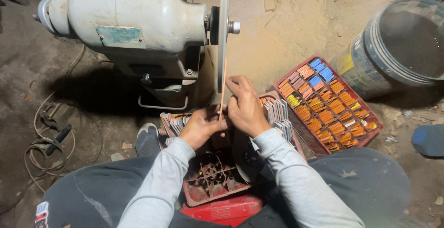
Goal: The person sits on the floor at a disc sander and sands small shoe-shaped pieces against the spinning disc, turning and repositioning each piece to smooth its edges. They then sort the finished pieces into a compartmented box holding many similar pieces.
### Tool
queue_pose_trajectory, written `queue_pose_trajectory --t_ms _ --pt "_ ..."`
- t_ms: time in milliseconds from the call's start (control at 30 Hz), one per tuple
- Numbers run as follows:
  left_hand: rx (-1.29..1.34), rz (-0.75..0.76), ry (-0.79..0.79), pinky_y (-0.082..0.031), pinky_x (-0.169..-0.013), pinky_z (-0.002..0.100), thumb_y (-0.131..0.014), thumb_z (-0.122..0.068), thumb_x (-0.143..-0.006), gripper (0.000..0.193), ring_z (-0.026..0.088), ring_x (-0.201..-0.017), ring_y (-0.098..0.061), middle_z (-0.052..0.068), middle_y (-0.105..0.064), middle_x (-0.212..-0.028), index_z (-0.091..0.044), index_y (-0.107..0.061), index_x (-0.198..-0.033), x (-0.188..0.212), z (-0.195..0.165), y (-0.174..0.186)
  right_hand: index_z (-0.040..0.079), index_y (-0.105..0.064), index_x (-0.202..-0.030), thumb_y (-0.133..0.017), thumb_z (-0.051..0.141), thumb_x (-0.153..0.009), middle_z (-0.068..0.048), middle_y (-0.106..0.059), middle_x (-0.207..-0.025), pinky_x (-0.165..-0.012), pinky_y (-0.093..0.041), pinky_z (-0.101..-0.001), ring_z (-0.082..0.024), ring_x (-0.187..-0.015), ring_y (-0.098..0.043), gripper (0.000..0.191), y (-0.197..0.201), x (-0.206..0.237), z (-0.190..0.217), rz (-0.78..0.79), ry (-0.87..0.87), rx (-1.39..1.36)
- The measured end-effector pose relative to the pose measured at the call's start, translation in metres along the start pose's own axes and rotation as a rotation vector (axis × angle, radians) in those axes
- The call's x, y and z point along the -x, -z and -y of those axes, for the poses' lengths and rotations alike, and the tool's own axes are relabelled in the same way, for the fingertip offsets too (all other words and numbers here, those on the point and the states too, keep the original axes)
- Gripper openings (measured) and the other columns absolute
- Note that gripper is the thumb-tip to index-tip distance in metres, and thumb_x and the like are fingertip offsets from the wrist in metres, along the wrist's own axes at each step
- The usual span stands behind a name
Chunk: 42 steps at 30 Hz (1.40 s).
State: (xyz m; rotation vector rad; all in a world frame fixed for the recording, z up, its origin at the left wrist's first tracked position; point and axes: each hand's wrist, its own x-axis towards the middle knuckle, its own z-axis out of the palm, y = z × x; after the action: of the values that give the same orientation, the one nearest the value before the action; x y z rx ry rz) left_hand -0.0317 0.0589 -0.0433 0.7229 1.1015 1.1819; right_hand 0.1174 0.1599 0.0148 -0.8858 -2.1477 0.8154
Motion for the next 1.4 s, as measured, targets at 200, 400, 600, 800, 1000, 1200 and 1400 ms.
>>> queue_pose_trajectory --t_ms 200,400,600,800,1000,1200,1400 --pt "0.103 -0.001 0.081 -0.058 -0.084 0.028 -0.08 -0.007 -0.082 0.058 0.014 -0.099 -0.07 0.007 -0.07 -0.116 -0.002 -0.06 -0.136 0.037 0.017 -0.003 -0.008 -0.066 -0.123 -0.05 -0.002 -0.078 -0.024 -0.063 -0.12 -0.104 -0.047 -0.0432 -0.039 -0.117 -0.059 0.048 0.0 0.03 0.011 0.061 0.011 -0.008" --pt "-0.971 -0.213 -0.157 -0.052 -0.088 0.04 -0.089 -0.007 -0.07 0.052 0.035 -0.101 -0.065 0.017 -0.068 -0.104 -0.005 -0.067 -0.117 0.078 0.015 -0.009 -0.002 -0.072 -0.118 -0.05 -0.002 -0.078 -0.019 -0.074 -0.112 -0.1 -0.05 -0.0403 -0.034 -0.109 -0.069 0.046 0.028 0.047 0.003 0.42 -0.02 -0.271" --pt "-0.772 -0.219 -0.122 -0.056 -0.086 0.035 -0.085 -0.011 -0.079 0.053 0.027 -0.098 -0.069 0.016 -0.07 -0.111 -0.005 -0.065 -0.128 0.052 0.013 -0.015 0.0 -0.068 -0.122 -0.05 0.0 -0.083 -0.018 -0.073 -0.106 -0.09 -0.053 -0.0374 -0.03 -0.1 -0.07 0.043 0.035 0.036 0.0 0.335 -0.185 -0.264" --pt "-0.101 0.003 -0.073 -0.057 -0.083 0.025 -0.08 -0.013 -0.088 0.047 0.01 -0.095 -0.066 0.006 -0.071 -0.118 0.006 -0.064 -0.128 -0.001 -0.004 -0.012 -0.003 -0.064 -0.127 -0.049 0.0 -0.084 -0.023 -0.066 -0.118 -0.097 -0.052 -0.04 -0.037 -0.109 -0.066 0.046 0.019 0.002 -0.003 0.092 -0.049 -0.078" --pt "-0.07 -0.006 -0.025 -0.053 -0.059 0.028 -0.077 -0.012 -0.088 0.038 0.014 -0.071 -0.064 0.008 -0.07 -0.088 0.006 -0.065 -0.119 -0.023 -0.029 -0.005 -0.004 -0.065 -0.13 -0.05 -0.004 -0.081 -0.026 -0.063 -0.119 -0.098 -0.051 -0.0441 -0.042 -0.11 -0.063 0.05 0.003 -0.027 -0.012 0.011 0.002 -0.004" --pt "-0.007 0.056 -0.004 -0.051 -0.058 0.027 -0.076 -0.011 -0.089 0.037 0.013 -0.068 -0.061 0.007 -0.066 -0.085 0.005 -0.064 -0.12 -0.008 -0.03 -0.008 -0.005 -0.065 -0.127 -0.052 -0.004 -0.079 -0.026 -0.062 -0.116 -0.098 -0.05 -0.0451 -0.043 -0.11 -0.062 0.05 -0.005 -0.012 -0.002 -0.029 0.006 0.024" --pt "0.105 0.069 0.062 -0.055 -0.064 0.027 -0.075 -0.006 -0.086 0.043 0.012 -0.074 -0.066 0.007 -0.071 -0.091 0.001 -0.062 -0.127 0.02 -0.002 -0.009 -0.009 -0.065 -0.123 -0.055 -0.005 -0.076 -0.027 -0.062 -0.115 -0.098 -0.05 -0.0456 -0.044 -0.11 -0.06 0.048 0.002 0.016 0.012 -0.004 0.059 0.042"
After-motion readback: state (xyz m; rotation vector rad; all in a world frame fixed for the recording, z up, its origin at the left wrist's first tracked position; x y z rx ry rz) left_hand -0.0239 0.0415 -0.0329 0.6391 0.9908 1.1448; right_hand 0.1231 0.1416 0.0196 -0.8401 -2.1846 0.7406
